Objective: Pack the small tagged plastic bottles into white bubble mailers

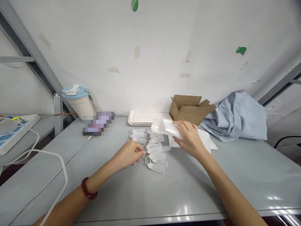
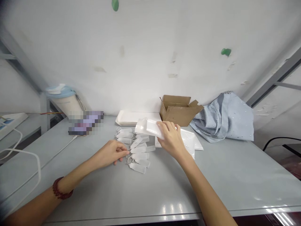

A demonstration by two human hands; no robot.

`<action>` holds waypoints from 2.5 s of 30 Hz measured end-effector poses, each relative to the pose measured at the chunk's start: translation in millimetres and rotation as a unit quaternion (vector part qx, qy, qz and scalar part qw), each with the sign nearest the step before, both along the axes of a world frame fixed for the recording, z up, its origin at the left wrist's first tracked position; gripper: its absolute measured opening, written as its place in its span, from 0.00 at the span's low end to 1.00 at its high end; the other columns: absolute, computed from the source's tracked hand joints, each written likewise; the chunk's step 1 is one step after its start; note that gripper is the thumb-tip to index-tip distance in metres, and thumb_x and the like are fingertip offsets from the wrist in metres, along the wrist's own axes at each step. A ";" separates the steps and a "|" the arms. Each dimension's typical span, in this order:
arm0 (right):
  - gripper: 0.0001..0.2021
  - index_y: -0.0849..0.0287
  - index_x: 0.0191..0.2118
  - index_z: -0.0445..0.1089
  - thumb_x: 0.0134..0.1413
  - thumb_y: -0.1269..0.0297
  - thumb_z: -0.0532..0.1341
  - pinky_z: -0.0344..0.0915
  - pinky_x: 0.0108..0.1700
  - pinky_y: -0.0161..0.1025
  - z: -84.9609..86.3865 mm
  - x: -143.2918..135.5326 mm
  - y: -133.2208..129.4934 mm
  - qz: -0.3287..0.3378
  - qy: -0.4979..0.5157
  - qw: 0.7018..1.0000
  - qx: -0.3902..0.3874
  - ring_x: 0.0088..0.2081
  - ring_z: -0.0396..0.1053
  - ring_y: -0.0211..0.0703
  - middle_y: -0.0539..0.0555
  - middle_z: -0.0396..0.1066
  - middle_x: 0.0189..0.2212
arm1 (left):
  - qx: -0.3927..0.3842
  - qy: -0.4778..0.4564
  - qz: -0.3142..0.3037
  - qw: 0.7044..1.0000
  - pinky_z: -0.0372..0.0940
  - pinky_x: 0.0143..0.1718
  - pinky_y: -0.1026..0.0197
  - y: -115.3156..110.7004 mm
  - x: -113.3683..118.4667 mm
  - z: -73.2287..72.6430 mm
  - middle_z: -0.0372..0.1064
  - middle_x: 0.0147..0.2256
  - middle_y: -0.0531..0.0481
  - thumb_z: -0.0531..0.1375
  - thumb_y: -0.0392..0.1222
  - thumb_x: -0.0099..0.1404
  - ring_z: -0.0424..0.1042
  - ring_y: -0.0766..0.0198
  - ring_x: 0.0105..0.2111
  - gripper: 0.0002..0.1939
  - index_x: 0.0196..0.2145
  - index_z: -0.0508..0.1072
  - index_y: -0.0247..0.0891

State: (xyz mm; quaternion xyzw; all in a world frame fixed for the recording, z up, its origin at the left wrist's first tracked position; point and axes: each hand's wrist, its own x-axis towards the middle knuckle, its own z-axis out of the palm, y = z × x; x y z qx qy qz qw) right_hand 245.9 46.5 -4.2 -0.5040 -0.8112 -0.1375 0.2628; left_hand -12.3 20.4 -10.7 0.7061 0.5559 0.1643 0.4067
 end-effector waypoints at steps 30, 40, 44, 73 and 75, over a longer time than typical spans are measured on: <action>0.23 0.57 0.53 0.58 0.48 0.73 0.56 0.53 0.47 0.46 -0.8 -8.6 -5.1 0.062 -0.022 0.998 -0.016 0.49 0.61 0.50 0.59 0.65 0.49 | 0.087 -0.290 0.104 0.947 0.56 0.24 0.66 4.8 -12.8 24.2 0.59 0.19 0.57 0.60 0.42 0.56 0.57 0.71 0.20 0.09 0.21 0.68 0.36; 0.22 0.59 0.53 0.58 0.49 0.74 0.57 0.53 0.48 0.46 0.3 -27.3 -20.2 0.133 -0.024 0.991 -0.011 0.48 0.61 0.50 0.60 0.65 0.47 | 0.164 -0.165 0.063 0.971 0.52 0.23 0.66 -1.2 -0.6 11.9 0.62 0.21 0.55 0.57 0.48 0.59 0.56 0.69 0.21 0.13 0.30 0.76 0.36; 0.22 0.61 0.52 0.58 0.49 0.74 0.56 0.53 0.47 0.47 0.2 -32.2 -23.8 0.136 -0.033 0.990 -0.006 0.46 0.61 0.50 0.61 0.65 0.46 | 0.223 -0.085 0.031 0.971 0.47 0.21 0.66 -4.4 1.2 5.0 0.61 0.18 0.56 0.53 0.47 0.63 0.50 0.70 0.19 0.16 0.34 0.78 0.37; 0.22 0.57 0.51 0.59 0.49 0.74 0.56 0.50 0.48 0.46 3.9 4.8 -0.4 -0.002 -0.054 0.998 0.028 0.48 0.62 0.50 0.58 0.66 0.47 | -0.097 -0.041 -0.062 0.993 0.56 0.15 0.68 -0.7 -3.4 -0.3 0.64 0.16 0.58 0.55 0.42 0.54 0.61 0.71 0.10 0.12 0.35 0.71 0.33; 0.21 0.57 0.51 0.59 0.49 0.74 0.56 0.50 0.48 0.46 4.0 4.6 -0.5 0.000 -0.054 0.998 0.029 0.48 0.62 0.50 0.58 0.66 0.47 | -0.102 -0.044 -0.059 0.992 0.56 0.14 0.68 0.2 -1.7 -2.8 0.64 0.16 0.58 0.55 0.40 0.54 0.61 0.71 0.10 0.13 0.36 0.70 0.33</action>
